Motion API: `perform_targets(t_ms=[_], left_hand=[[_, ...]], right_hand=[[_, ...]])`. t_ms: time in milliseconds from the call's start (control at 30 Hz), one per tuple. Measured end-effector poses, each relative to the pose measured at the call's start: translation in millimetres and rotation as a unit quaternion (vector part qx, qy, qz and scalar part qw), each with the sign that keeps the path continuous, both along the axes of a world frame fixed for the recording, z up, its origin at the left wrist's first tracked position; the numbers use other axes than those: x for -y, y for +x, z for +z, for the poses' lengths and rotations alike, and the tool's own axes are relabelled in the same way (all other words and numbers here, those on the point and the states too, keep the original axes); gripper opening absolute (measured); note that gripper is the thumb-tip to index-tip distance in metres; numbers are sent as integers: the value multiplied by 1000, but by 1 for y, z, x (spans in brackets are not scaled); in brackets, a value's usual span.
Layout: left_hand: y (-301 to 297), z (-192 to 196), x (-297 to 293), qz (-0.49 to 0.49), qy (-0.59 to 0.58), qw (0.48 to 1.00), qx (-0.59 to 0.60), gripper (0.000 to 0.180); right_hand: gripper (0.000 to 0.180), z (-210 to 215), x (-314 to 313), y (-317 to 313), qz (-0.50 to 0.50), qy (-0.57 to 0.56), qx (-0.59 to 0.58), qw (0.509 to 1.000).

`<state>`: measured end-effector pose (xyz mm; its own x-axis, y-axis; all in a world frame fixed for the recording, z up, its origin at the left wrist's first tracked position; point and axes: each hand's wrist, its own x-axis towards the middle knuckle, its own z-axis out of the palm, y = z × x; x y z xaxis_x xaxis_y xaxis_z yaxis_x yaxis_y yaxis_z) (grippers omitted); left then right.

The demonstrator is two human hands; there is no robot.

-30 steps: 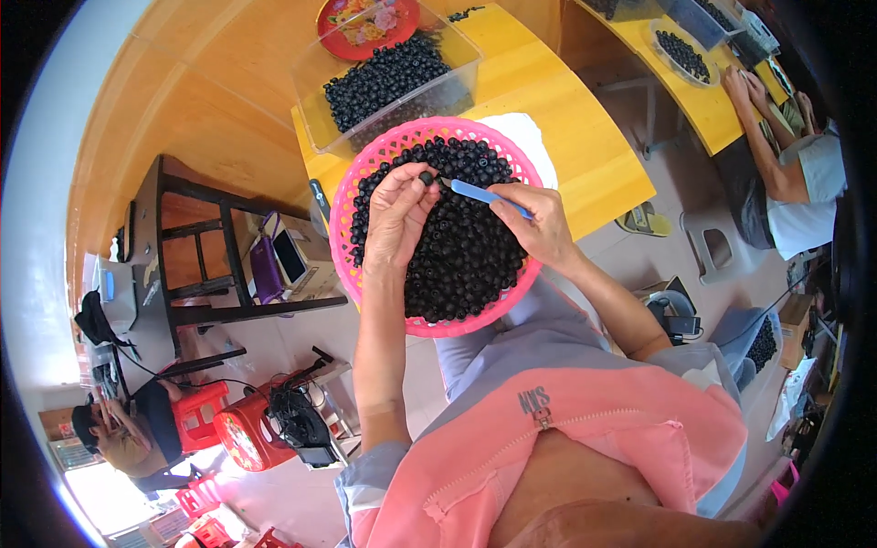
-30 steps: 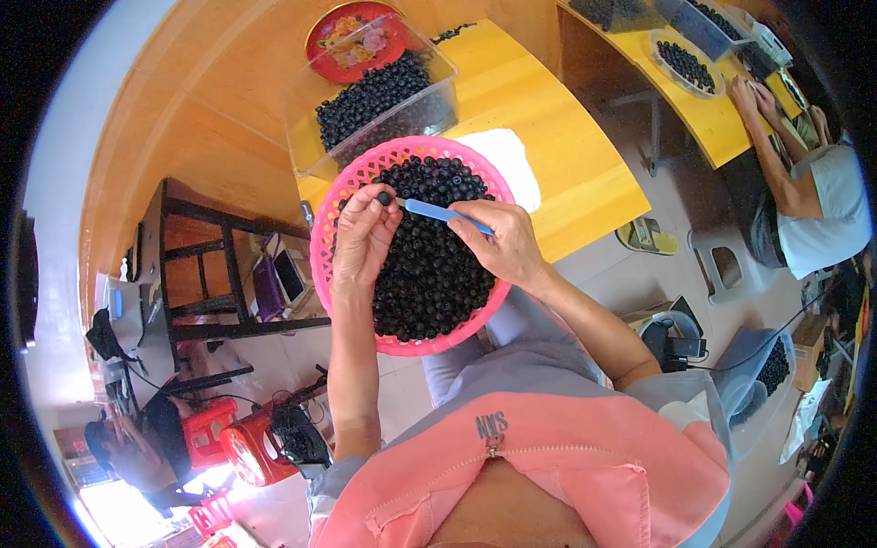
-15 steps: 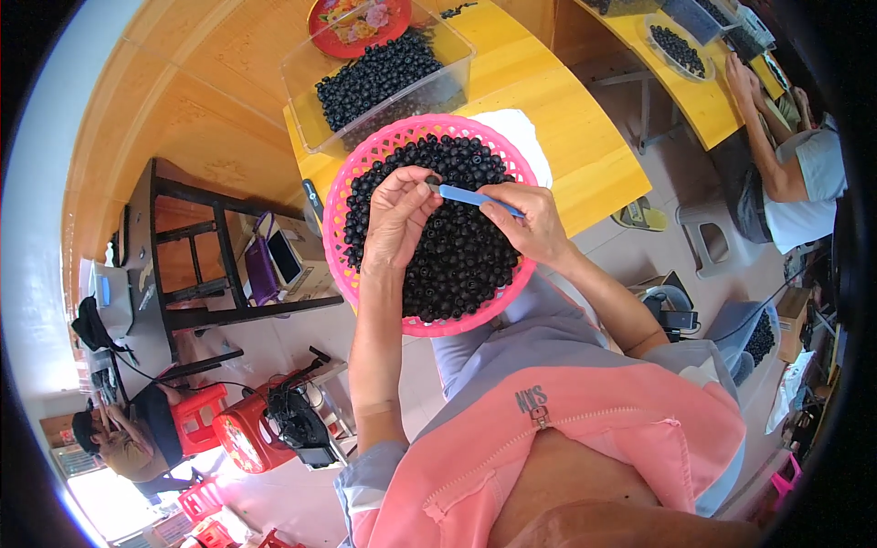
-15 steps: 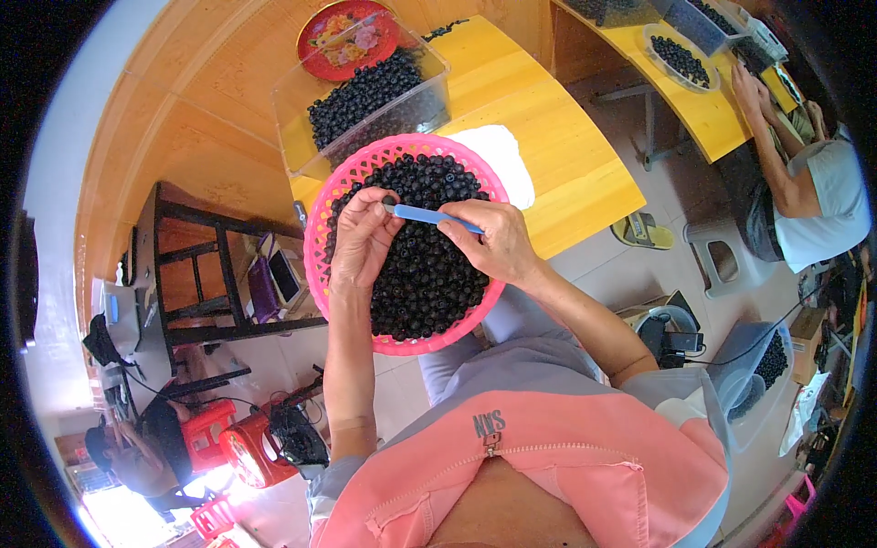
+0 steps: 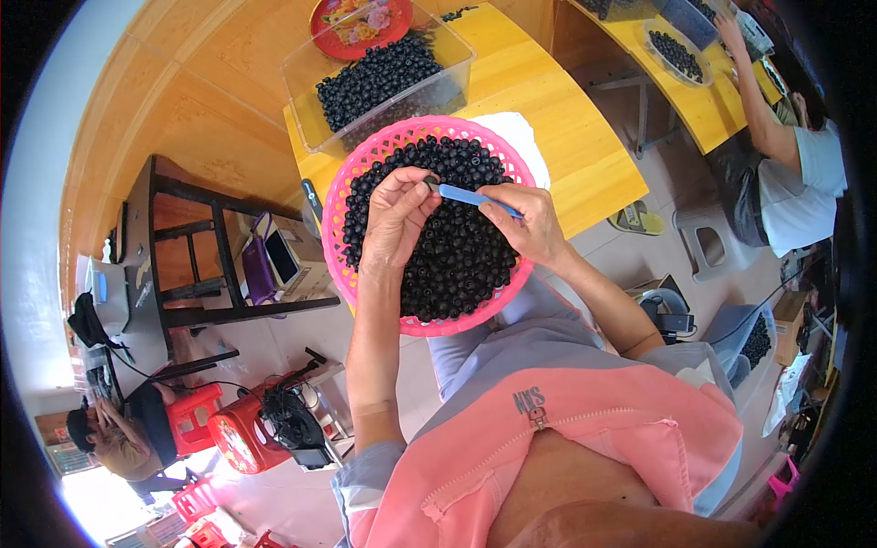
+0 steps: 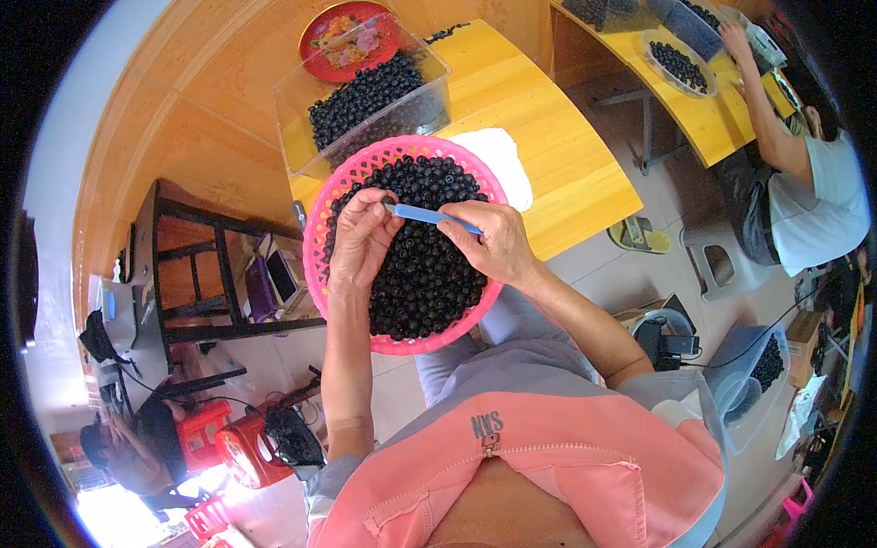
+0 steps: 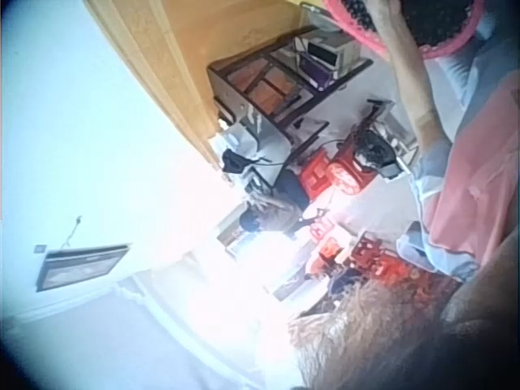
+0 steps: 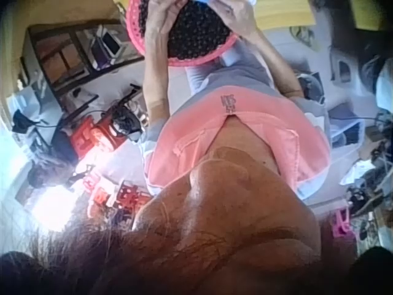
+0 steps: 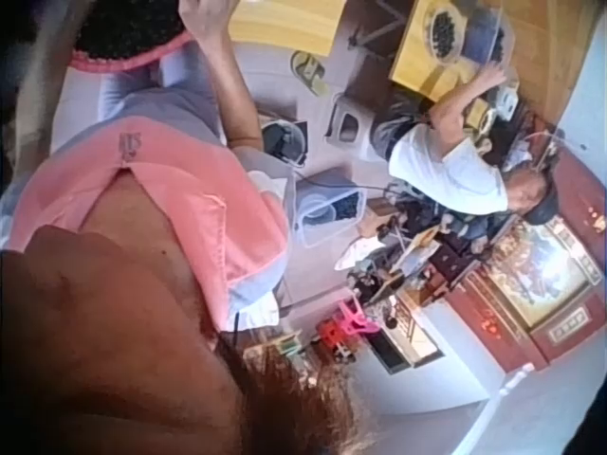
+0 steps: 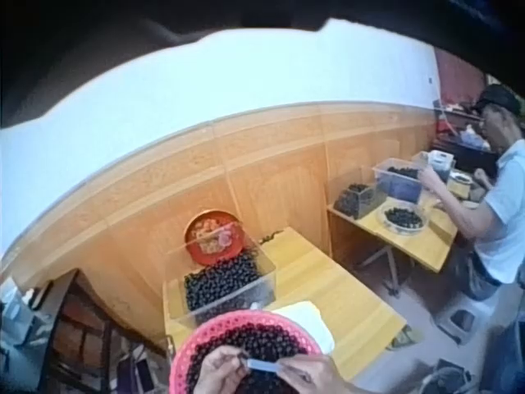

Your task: The person deburrs small black spherical parts using a handheld deburring tool.

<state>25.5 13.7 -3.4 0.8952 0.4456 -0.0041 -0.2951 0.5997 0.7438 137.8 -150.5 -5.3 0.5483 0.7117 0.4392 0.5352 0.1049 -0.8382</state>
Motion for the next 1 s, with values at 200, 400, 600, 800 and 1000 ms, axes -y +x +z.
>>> perform_targets(t_ms=[200, 400, 600, 800, 1000], left_hand=[[-1, 0, -1, 0, -11, 1000, -3, 13], [-2, -2, -2, -14, -38, 999, 14, 13], [-3, -3, -3, -29, -57, 998, 25, 13], [-2, -3, -1, -24, -46, 999, -4, 13], [-2, -1, 0, -13, -58, 998, -8, 11]], right_hand=[[17, -1, -1, 0, 3, 2, 6, 1000], [17, 0, 1, 0, 11, -3, 0, 1000], [18, 3, 2, -1, 18, -23, -10, 1000], [18, 2, 1, -1, 16, -13, -10, 1000], [18, 3, 1, -1, 17, -19, -9, 1000]])
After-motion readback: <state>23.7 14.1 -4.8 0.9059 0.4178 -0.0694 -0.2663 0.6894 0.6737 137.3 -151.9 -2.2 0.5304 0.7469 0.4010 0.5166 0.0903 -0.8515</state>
